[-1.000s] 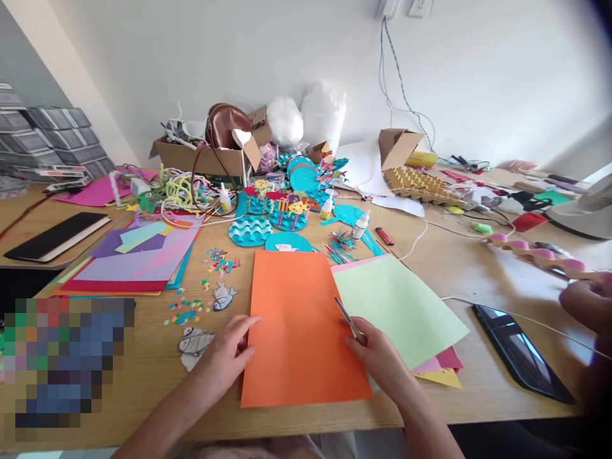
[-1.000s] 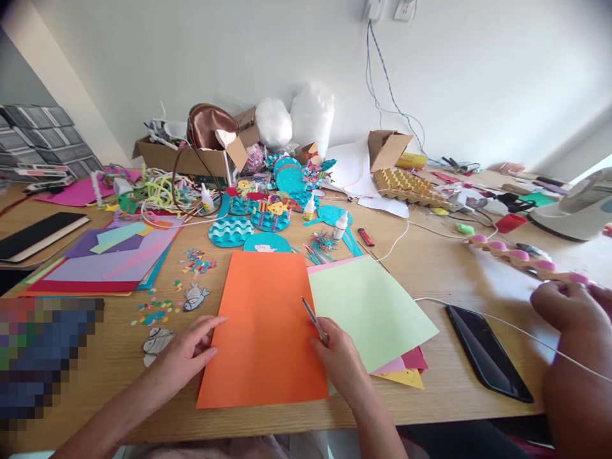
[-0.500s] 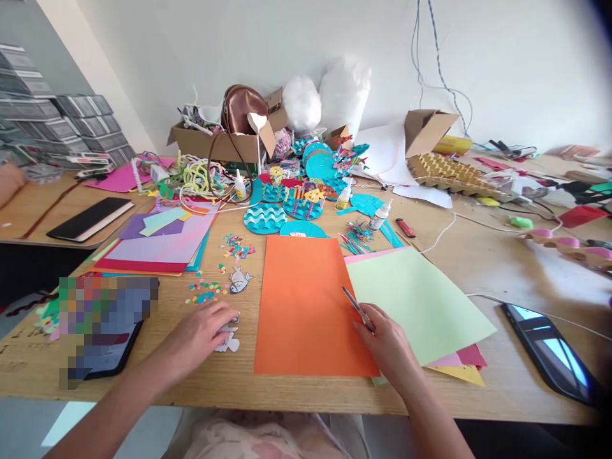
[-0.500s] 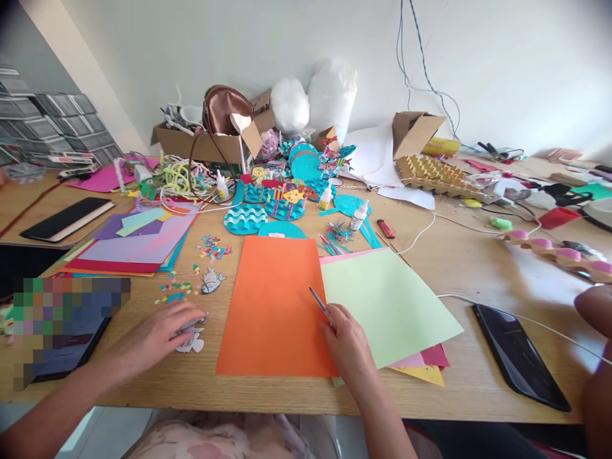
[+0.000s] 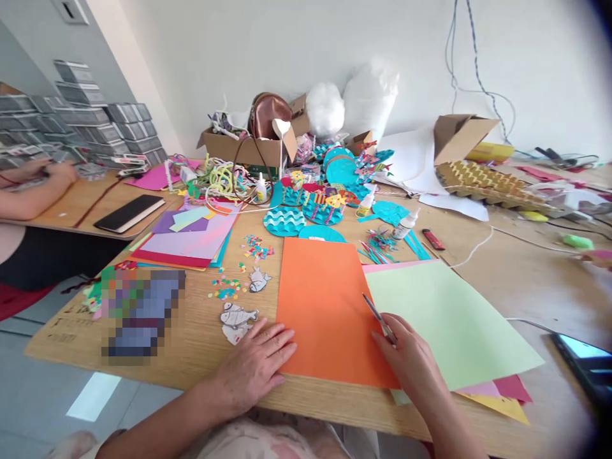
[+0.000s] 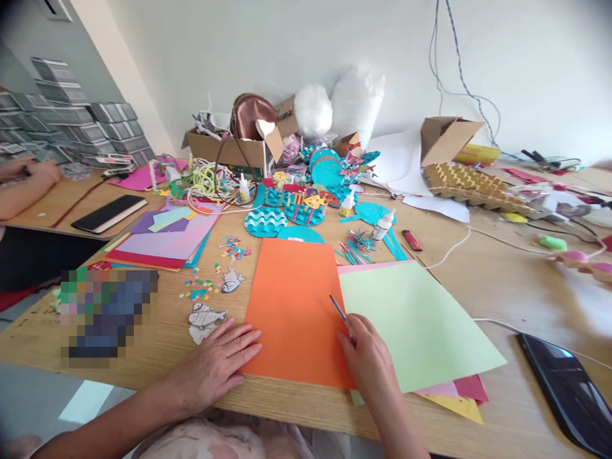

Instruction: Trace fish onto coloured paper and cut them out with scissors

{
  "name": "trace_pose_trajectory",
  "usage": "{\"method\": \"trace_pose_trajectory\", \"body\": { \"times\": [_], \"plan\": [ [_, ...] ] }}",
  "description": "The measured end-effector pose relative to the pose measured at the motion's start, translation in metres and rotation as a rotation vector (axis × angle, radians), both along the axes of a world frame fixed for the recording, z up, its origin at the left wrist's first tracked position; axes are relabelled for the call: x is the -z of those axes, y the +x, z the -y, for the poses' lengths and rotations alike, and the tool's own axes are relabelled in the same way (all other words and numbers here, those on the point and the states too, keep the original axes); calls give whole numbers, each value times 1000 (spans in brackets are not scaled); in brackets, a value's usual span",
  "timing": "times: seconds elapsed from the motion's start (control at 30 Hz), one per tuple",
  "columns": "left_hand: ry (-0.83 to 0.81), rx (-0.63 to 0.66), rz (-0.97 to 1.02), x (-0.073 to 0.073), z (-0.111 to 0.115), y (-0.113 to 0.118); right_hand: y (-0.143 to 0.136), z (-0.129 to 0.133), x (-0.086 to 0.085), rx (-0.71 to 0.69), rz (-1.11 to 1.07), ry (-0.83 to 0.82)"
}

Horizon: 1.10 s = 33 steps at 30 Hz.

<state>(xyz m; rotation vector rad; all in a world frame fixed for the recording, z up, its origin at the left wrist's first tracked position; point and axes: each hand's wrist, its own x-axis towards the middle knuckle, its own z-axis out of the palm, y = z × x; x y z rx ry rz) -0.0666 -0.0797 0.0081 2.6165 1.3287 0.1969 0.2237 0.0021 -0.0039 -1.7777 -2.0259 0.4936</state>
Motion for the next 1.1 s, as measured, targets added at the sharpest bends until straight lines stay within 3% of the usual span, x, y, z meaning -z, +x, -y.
{"method": "trace_pose_trajectory", "body": {
  "times": [0.5,0.6,0.7,1.1],
  "plan": [
    [14,-78,-7,7,2,3,-5,9,-1,58,100,69],
    [4,-81,-20,7,2,5,-13,20,-2,-20,56,96],
    [3,-88,-37,6,2,6,-23,29,-1,-128,6,14],
    [34,-78,-33,5,5,7,-35,37,-4,-163,-18,-34]
  ]
}}
